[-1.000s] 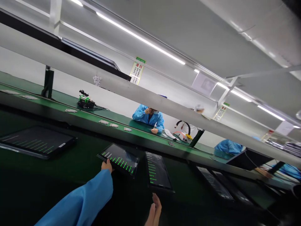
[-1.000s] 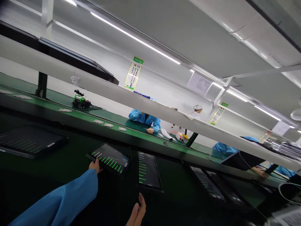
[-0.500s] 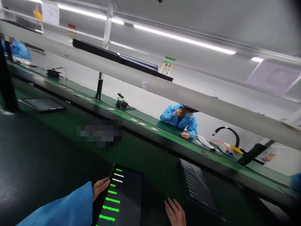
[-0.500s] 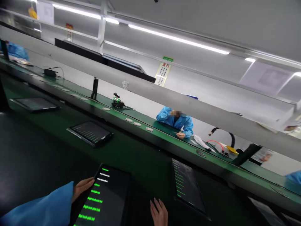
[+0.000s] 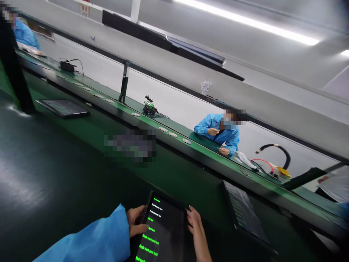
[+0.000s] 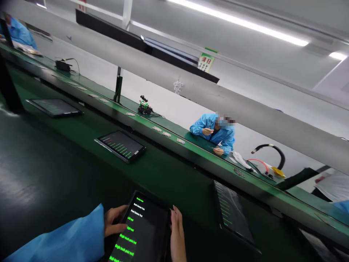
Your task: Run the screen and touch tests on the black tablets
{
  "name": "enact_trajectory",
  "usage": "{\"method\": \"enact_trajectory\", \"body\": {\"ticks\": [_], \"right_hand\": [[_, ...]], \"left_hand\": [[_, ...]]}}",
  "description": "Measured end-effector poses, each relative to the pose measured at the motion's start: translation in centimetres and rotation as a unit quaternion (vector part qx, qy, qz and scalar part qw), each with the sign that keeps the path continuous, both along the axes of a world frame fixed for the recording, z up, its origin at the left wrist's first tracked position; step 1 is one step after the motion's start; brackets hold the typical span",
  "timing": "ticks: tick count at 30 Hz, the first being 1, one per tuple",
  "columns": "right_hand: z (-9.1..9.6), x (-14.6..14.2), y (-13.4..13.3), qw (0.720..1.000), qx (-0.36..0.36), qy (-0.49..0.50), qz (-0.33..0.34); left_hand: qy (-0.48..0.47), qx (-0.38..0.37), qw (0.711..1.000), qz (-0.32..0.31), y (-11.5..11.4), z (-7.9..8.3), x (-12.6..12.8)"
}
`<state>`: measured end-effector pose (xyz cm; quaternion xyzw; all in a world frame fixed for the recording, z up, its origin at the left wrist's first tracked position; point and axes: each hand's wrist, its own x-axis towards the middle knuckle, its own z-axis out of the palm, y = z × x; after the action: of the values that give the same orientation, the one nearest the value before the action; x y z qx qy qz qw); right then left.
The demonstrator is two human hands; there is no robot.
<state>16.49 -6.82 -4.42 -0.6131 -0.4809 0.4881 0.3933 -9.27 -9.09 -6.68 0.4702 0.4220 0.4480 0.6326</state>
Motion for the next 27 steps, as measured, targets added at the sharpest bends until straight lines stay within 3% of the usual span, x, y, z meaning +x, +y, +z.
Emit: {"method": "enact_trajectory", "body": {"ticks": [4, 11, 14, 22, 27], "right_hand": [[1.0, 0.7, 1.0, 0.997, 0.014, -0.058, 0.039], [0.5, 1.7, 1.2, 0.993, 0.048, -0.059, 0.089], [0.5, 2.3, 1.0, 0.991, 0.051, -0.067, 0.108], [1.1, 1.7, 0.3, 0.984, 0.074, -0.133, 0.087], [0.4, 1.5, 1.1, 0.985, 0.082, -0.131, 0.074]], "left_hand": [[0.024, -0.011, 0.999, 0.029, -0.4, 0.7, -0.5], [0.086, -0.050, 0.991, 0.090, -0.9, 1.1, -0.5], [0.084, -0.056, 0.991, 0.087, -0.8, 1.1, -0.2], [0.076, -0.074, 0.990, 0.095, -0.4, 0.0, -0.4], [0.063, -0.057, 0.992, 0.092, -0.5, 0.7, -0.1]]}}
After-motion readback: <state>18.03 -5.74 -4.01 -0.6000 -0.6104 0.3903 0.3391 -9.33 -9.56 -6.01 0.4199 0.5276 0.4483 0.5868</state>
